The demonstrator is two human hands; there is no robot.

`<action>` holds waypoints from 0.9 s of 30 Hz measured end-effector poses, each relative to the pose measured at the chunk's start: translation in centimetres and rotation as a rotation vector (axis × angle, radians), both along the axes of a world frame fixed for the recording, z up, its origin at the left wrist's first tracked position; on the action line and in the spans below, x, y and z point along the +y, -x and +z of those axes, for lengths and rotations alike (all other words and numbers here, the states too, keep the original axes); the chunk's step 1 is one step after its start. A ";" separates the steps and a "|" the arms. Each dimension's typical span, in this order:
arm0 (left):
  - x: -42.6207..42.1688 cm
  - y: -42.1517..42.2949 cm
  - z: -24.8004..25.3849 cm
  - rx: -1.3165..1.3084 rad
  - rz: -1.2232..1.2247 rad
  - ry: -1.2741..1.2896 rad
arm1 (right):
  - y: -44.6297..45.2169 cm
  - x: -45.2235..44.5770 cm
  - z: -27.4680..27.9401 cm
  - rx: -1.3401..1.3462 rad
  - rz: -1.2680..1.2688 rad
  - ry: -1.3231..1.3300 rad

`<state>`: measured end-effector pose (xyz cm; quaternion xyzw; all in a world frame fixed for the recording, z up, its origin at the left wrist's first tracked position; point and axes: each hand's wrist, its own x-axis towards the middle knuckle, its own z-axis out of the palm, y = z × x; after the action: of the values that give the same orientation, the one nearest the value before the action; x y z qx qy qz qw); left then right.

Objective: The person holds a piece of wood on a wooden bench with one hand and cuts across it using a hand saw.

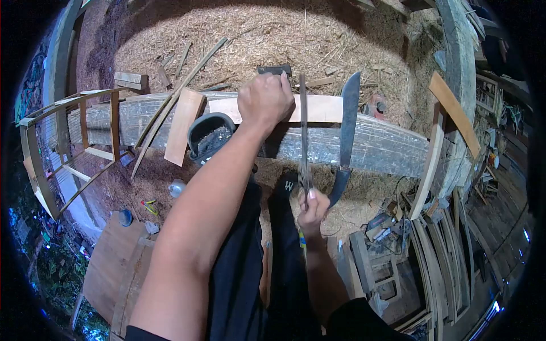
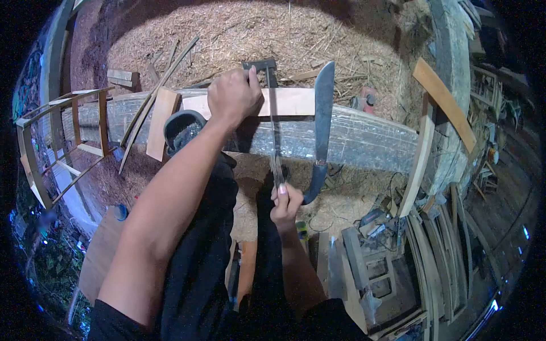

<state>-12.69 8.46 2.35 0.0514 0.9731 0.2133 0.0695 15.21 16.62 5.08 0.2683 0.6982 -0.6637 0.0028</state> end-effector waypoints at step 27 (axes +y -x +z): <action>0.2 -0.1 0.1 0.055 -0.045 0.036 | 0.9 -2.1 -1.2 -0.015 -0.159 0.027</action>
<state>-12.61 8.67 2.44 0.0778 0.9770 0.1928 0.0482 14.27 14.54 3.91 0.3278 0.6657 -0.6691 -0.0411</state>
